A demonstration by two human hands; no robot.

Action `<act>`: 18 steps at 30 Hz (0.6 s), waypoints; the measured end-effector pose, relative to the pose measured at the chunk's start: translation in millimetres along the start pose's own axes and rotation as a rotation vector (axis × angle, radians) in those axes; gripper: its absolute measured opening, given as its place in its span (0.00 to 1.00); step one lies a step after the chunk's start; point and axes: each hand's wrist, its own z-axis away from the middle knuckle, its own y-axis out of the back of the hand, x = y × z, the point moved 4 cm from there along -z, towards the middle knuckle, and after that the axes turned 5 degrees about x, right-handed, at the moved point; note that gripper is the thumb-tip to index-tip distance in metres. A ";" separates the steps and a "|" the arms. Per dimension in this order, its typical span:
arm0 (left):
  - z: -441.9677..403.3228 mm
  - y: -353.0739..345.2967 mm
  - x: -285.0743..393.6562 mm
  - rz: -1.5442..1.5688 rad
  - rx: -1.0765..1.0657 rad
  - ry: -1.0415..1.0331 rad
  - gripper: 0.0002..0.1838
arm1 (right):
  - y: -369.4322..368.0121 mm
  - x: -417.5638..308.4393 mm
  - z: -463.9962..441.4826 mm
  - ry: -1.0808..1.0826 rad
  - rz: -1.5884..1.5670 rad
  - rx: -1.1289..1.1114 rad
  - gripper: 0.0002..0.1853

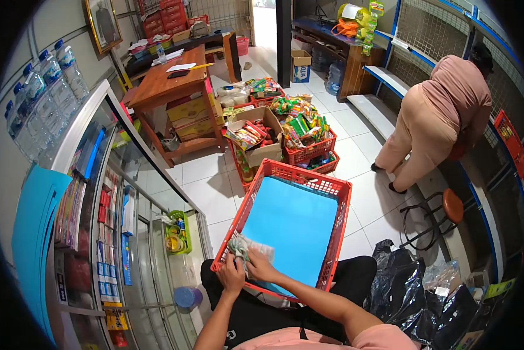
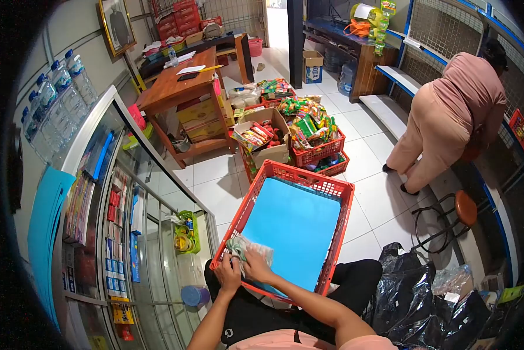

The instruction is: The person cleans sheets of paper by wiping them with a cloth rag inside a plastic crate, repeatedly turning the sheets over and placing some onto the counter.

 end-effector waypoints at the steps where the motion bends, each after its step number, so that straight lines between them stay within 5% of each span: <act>1: 1.0 -0.9 -1.5 0.029 0.008 -0.021 0.09 | 15.1 -13.2 6.1 -0.003 0.001 -0.003 0.25; 4: 2.6 -3.0 0.8 0.092 0.024 -0.064 0.10 | 50.5 -48.5 23.0 -0.223 -0.413 -0.263 0.23; 8: -0.9 8.8 13.2 0.129 0.146 -0.137 0.14 | 32.2 -19.0 37.0 0.148 -0.134 -0.186 0.22; 11: -1.9 4.2 10.2 0.057 0.097 -0.131 0.18 | 24.0 -5.2 17.1 0.085 -0.055 -0.255 0.23; 13: -0.9 1.1 7.2 -0.014 0.043 -0.123 0.21 | 28.1 6.5 -2.6 -0.093 0.348 -0.307 0.26; 16: -1.5 0.6 7.6 -0.006 0.034 -0.090 0.21 | 35.0 18.9 -28.6 -0.084 0.556 -0.180 0.30; 18: -2.3 1.3 6.8 0.006 0.023 -0.057 0.20 | 40.3 42.0 -49.2 -0.026 0.820 0.113 0.31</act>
